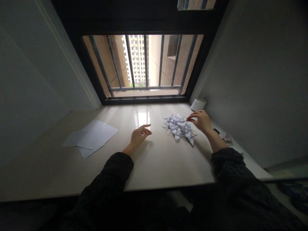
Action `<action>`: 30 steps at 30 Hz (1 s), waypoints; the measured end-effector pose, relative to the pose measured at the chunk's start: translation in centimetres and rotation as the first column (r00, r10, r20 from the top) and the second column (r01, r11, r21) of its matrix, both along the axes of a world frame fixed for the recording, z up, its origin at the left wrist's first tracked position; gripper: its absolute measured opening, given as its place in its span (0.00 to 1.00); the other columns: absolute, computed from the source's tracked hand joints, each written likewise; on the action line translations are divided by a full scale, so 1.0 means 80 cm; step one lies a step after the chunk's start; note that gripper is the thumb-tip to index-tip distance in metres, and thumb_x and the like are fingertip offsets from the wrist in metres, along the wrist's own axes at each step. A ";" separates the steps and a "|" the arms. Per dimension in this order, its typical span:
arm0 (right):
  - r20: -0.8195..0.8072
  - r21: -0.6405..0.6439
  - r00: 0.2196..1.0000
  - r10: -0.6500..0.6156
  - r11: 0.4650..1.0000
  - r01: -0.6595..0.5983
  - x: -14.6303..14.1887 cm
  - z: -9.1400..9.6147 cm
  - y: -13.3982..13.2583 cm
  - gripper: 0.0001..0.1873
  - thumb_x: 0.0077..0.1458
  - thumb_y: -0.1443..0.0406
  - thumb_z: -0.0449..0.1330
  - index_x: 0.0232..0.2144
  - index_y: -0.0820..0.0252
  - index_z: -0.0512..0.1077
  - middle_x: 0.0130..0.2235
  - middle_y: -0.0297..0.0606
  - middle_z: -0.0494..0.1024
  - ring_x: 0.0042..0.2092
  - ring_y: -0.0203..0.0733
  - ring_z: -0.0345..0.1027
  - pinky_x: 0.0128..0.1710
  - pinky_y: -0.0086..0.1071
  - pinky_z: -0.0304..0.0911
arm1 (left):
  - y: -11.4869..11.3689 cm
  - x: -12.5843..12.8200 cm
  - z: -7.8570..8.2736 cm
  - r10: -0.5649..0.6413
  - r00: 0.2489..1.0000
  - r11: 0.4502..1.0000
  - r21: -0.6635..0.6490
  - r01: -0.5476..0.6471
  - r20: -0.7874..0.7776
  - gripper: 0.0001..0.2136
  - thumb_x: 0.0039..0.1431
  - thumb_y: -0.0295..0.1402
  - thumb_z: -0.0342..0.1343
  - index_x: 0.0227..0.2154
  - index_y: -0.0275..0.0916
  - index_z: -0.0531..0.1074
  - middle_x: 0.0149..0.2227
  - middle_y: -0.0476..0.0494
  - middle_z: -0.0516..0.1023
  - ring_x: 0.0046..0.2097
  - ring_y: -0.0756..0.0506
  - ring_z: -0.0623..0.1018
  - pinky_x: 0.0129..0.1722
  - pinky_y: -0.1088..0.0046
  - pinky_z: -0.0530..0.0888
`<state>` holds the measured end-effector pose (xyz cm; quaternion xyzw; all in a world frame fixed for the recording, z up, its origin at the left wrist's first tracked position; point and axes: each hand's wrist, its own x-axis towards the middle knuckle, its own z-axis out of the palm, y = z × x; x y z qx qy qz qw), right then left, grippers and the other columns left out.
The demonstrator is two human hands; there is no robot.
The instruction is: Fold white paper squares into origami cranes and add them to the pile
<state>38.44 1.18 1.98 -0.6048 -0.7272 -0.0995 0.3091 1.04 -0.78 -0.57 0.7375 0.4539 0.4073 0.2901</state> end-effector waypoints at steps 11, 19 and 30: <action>0.045 -0.097 0.999 -0.022 0.995 0.026 -0.009 -0.026 0.015 0.05 0.50 0.59 0.64 0.30 0.50 0.80 0.37 0.35 0.80 0.43 0.48 0.62 0.41 0.38 0.54 | -0.001 0.001 0.001 0.004 0.999 1.000 -0.009 -0.004 -0.035 0.18 0.52 0.41 0.59 0.47 0.46 0.72 0.33 0.50 0.81 0.32 0.49 0.77 0.37 0.71 0.72; 0.051 -0.104 0.998 -0.027 0.994 0.032 -0.007 -0.032 0.015 0.08 0.51 0.56 0.63 0.30 0.50 0.80 0.37 0.37 0.80 0.42 0.49 0.63 0.41 0.39 0.53 | 0.001 0.000 -0.001 0.005 0.999 1.000 -0.003 -0.005 -0.042 0.18 0.52 0.40 0.59 0.48 0.47 0.72 0.33 0.51 0.81 0.32 0.49 0.76 0.36 0.71 0.72; 0.058 -0.074 0.998 -0.038 0.996 0.043 -0.025 0.009 -0.004 0.13 0.52 0.53 0.61 0.34 0.51 0.79 0.39 0.38 0.80 0.42 0.49 0.66 0.40 0.39 0.56 | 0.000 -0.003 0.000 -0.001 0.999 1.000 -0.018 0.001 -0.041 0.19 0.53 0.41 0.59 0.48 0.47 0.72 0.34 0.49 0.81 0.33 0.48 0.77 0.37 0.70 0.73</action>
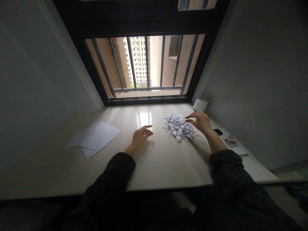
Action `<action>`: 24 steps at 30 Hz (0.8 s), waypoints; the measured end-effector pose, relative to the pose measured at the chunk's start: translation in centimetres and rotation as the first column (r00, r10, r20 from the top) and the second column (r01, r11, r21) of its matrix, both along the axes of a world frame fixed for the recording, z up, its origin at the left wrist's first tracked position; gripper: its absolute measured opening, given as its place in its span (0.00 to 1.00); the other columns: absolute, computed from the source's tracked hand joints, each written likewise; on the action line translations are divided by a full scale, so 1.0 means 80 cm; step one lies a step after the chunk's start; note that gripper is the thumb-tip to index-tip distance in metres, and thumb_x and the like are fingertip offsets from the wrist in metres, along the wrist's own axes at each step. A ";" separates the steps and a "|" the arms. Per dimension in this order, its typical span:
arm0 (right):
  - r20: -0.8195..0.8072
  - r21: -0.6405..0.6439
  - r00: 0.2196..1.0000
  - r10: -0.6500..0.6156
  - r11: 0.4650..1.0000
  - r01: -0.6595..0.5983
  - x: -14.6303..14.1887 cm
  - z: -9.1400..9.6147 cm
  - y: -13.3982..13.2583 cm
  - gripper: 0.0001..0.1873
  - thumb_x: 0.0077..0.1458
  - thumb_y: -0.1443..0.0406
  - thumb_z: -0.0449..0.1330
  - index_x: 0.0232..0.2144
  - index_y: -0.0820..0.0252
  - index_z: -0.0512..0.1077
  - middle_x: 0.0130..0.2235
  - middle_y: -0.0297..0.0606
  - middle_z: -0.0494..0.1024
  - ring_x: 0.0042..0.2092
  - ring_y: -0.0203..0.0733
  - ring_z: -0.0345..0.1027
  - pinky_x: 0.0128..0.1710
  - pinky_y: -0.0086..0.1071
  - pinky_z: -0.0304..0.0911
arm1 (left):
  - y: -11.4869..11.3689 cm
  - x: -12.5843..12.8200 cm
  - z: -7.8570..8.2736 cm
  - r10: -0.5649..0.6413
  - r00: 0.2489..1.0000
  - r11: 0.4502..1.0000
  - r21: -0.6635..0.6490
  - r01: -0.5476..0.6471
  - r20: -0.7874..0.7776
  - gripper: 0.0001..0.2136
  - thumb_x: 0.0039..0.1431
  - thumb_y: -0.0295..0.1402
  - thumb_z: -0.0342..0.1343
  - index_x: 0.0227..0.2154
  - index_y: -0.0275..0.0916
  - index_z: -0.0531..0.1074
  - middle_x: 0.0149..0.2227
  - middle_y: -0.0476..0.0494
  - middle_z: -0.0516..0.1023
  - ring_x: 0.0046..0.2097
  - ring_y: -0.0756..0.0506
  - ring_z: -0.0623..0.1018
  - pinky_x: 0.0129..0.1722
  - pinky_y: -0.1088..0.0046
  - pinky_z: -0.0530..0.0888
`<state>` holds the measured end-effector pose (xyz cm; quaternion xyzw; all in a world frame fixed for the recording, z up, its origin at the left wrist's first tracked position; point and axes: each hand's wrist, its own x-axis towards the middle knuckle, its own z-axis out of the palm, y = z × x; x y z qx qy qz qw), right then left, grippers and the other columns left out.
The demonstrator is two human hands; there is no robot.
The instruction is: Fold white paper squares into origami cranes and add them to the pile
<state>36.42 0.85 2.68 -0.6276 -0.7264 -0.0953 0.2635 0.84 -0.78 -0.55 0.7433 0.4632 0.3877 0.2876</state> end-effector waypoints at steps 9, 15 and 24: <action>-0.176 0.018 0.971 0.159 0.987 -0.158 -0.162 0.045 -0.039 0.11 0.57 0.57 0.57 0.36 0.52 0.78 0.38 0.38 0.80 0.41 0.49 0.67 0.40 0.39 0.59 | -0.001 -0.006 0.008 0.071 0.997 0.997 0.012 -0.071 0.018 0.15 0.52 0.37 0.59 0.45 0.47 0.74 0.34 0.49 0.81 0.33 0.48 0.78 0.37 0.71 0.73; -0.156 -0.047 0.960 0.230 0.970 -0.240 -0.266 -0.005 -0.046 0.14 0.61 0.60 0.52 0.36 0.54 0.77 0.37 0.39 0.79 0.41 0.46 0.66 0.41 0.37 0.57 | 0.008 -0.029 0.010 0.286 0.958 0.956 0.075 -0.285 -0.003 0.10 0.54 0.37 0.58 0.40 0.47 0.76 0.35 0.50 0.81 0.34 0.49 0.78 0.36 0.72 0.73; -0.179 -0.116 0.934 0.309 0.936 -0.332 -0.272 -0.052 -0.049 0.11 0.58 0.62 0.54 0.34 0.54 0.77 0.40 0.38 0.78 0.43 0.44 0.67 0.41 0.34 0.60 | 0.023 -0.095 0.023 0.534 0.770 0.845 0.188 -0.501 -0.348 0.11 0.55 0.37 0.57 0.41 0.46 0.76 0.41 0.45 0.80 0.42 0.42 0.77 0.41 0.66 0.71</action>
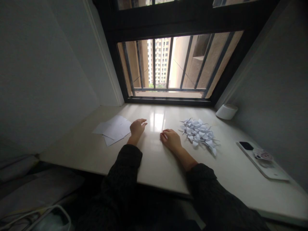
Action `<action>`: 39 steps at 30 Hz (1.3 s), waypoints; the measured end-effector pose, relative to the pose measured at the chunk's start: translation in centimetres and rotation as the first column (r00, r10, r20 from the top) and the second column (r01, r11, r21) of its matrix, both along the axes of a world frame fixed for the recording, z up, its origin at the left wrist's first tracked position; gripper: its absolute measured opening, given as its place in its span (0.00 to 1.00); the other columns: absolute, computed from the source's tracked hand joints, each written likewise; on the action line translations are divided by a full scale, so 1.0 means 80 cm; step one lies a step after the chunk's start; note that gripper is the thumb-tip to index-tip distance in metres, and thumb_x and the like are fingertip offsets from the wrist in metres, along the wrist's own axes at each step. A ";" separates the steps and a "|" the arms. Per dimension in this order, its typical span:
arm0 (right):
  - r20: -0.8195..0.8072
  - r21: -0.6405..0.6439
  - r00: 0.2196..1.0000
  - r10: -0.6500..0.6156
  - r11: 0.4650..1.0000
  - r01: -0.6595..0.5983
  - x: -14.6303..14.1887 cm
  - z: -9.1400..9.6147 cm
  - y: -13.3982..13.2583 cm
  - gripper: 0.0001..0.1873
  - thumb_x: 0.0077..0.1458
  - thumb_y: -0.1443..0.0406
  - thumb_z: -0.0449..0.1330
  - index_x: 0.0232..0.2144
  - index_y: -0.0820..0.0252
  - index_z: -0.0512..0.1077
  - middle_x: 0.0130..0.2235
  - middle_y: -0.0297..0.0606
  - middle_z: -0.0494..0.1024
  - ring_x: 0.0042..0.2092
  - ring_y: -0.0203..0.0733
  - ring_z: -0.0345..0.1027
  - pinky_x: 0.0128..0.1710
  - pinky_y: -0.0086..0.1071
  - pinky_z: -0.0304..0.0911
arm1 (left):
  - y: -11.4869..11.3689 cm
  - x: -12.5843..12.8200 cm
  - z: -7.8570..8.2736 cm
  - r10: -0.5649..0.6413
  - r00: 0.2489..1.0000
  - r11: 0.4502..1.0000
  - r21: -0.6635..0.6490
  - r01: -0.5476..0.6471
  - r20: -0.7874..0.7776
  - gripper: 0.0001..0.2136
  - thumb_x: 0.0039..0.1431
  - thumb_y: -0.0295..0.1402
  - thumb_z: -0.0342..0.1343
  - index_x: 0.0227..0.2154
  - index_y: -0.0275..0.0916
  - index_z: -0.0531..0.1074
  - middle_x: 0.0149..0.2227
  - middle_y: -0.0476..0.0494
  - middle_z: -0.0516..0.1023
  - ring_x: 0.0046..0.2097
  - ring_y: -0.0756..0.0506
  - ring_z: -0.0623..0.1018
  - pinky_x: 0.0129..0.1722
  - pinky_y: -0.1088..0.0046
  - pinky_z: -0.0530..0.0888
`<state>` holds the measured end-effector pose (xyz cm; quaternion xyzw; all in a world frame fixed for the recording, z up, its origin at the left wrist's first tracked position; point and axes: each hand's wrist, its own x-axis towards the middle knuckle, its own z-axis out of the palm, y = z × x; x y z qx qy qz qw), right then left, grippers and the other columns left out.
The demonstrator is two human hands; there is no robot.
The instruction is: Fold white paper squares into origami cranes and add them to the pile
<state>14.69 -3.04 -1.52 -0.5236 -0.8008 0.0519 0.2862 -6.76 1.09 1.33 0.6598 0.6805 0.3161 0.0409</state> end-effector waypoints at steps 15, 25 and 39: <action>0.046 -0.006 0.998 0.039 0.999 -0.039 -0.004 0.004 -0.003 0.12 0.58 0.61 0.54 0.34 0.54 0.77 0.38 0.38 0.79 0.42 0.44 0.68 0.40 0.34 0.59 | 0.008 -0.075 -0.022 0.256 0.918 0.916 -0.228 -0.330 -0.303 0.29 0.53 0.46 0.55 0.55 0.35 0.64 0.54 0.27 0.69 0.59 0.31 0.64 0.56 0.55 0.59; 0.037 -0.013 0.998 0.042 0.999 -0.041 -0.006 0.004 -0.004 0.11 0.58 0.62 0.54 0.35 0.54 0.77 0.37 0.39 0.79 0.42 0.44 0.68 0.42 0.34 0.60 | 0.008 -0.126 -0.026 0.677 0.721 0.668 -0.286 -0.687 -0.148 0.39 0.49 0.45 0.58 0.62 0.35 0.53 0.61 0.18 0.56 0.61 0.20 0.56 0.53 0.33 0.49; -0.422 -0.050 0.906 0.031 0.997 -0.057 -0.011 0.005 0.003 0.21 0.51 0.53 0.62 0.45 0.54 0.71 0.45 0.41 0.76 0.44 0.46 0.68 0.46 0.40 0.63 | 0.004 0.028 0.001 -0.205 0.714 0.979 0.154 0.137 0.669 0.41 0.46 0.38 0.65 0.61 0.40 0.52 0.47 0.38 0.73 0.45 0.43 0.76 0.43 0.67 0.73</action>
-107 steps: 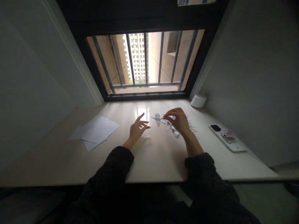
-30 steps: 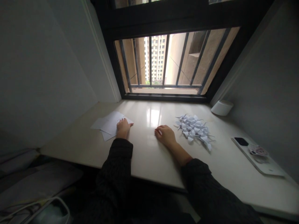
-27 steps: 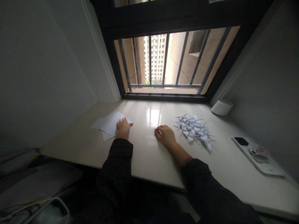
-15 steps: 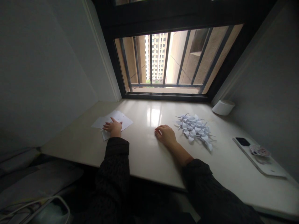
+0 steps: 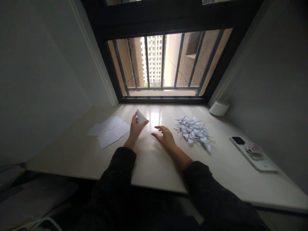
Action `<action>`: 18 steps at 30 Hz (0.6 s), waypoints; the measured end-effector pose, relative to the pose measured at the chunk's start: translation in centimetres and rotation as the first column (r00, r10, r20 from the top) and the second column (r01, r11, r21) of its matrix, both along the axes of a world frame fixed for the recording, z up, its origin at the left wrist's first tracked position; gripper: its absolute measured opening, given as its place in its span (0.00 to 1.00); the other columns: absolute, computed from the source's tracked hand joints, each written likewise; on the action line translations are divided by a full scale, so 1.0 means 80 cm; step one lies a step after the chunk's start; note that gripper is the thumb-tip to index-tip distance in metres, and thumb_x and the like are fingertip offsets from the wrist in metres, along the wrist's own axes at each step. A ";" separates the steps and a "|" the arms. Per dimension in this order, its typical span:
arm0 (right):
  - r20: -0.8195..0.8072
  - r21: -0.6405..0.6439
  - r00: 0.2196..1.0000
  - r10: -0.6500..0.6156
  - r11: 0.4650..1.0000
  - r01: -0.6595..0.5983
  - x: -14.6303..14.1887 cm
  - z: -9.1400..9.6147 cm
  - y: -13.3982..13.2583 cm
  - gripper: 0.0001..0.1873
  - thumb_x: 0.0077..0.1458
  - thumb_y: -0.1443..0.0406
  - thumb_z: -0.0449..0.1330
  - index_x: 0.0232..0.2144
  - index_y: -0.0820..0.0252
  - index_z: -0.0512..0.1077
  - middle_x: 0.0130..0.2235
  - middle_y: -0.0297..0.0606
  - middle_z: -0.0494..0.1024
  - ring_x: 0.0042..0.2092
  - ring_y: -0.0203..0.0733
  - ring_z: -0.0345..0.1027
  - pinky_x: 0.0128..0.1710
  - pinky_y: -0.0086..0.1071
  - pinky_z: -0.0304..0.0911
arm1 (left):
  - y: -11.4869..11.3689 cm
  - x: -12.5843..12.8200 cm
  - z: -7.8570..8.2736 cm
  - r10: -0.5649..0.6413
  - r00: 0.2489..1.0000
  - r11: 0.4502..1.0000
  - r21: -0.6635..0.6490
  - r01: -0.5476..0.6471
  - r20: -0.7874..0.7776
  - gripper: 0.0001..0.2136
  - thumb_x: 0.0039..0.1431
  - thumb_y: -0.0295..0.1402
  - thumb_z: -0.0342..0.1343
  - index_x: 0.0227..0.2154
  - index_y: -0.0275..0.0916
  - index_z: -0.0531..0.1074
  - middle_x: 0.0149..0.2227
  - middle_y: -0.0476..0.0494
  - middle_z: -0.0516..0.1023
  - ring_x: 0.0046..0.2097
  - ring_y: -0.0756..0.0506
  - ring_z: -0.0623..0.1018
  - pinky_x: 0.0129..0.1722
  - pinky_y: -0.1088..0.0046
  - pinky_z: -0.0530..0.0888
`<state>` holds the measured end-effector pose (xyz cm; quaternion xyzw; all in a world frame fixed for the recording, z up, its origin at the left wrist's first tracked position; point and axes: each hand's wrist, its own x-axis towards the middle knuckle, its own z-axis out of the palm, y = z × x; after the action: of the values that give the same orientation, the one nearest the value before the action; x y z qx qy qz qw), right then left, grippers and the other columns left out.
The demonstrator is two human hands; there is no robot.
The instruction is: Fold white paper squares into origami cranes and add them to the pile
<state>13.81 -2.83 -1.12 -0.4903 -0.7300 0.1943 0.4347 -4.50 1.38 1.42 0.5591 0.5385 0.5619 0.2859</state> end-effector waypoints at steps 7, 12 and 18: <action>-0.365 -0.193 0.931 0.022 0.976 -0.098 -0.004 -0.003 0.007 0.20 0.44 0.49 0.64 0.34 0.55 0.73 0.51 0.41 0.73 0.49 0.47 0.68 0.46 0.40 0.64 | -0.020 0.057 -0.019 -0.113 0.881 0.990 -0.027 0.141 0.460 0.34 0.41 0.35 0.67 0.52 0.38 0.60 0.39 0.45 0.74 0.41 0.46 0.76 0.44 0.66 0.73; -0.472 -0.241 0.882 0.008 0.961 -0.138 -0.002 -0.010 0.013 0.19 0.45 0.48 0.62 0.28 0.57 0.76 0.40 0.41 0.80 0.42 0.47 0.72 0.42 0.39 0.65 | -0.019 0.060 -0.019 -0.090 0.701 0.987 -0.031 0.158 0.707 0.33 0.37 0.29 0.69 0.48 0.42 0.60 0.36 0.49 0.73 0.38 0.48 0.76 0.43 0.65 0.73; -0.504 -0.228 0.862 -0.050 0.971 -0.077 0.006 -0.008 0.017 0.20 0.44 0.48 0.63 0.27 0.58 0.76 0.31 0.40 0.80 0.35 0.45 0.73 0.38 0.37 0.67 | -0.022 0.056 -0.008 -0.079 0.641 0.971 -0.088 0.223 0.764 0.31 0.43 0.28 0.67 0.51 0.42 0.62 0.42 0.43 0.76 0.44 0.46 0.77 0.49 0.64 0.71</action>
<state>14.29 -1.45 -1.80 -0.4659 -0.5649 0.4058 0.5469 -0.02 -0.40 0.81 0.2908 0.3689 0.6679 0.5773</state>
